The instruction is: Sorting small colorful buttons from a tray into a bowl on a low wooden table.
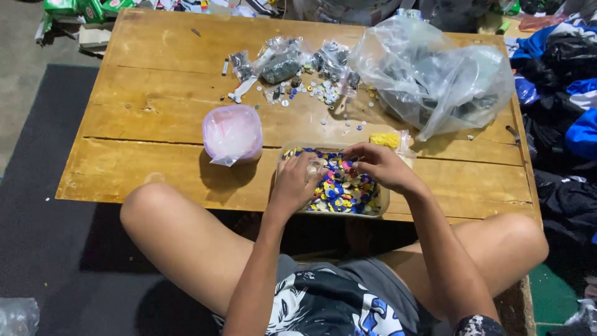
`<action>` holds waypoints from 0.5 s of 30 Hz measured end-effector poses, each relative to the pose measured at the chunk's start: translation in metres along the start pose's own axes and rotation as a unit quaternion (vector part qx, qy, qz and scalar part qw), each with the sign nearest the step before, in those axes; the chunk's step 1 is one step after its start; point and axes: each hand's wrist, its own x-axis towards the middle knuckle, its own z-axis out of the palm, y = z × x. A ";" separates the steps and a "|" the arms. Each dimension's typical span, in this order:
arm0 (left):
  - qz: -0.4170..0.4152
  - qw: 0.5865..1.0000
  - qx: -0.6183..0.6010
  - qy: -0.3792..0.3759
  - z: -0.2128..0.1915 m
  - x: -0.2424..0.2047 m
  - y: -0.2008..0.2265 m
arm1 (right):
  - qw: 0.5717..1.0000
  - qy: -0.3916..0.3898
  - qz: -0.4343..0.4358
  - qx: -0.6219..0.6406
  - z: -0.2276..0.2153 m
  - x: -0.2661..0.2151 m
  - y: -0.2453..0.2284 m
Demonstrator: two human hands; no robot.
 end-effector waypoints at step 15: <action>0.046 0.999 0.009 -0.019 0.013 -0.006 0.000 | 0.951 0.017 -0.118 -0.285 0.012 -0.010 -0.003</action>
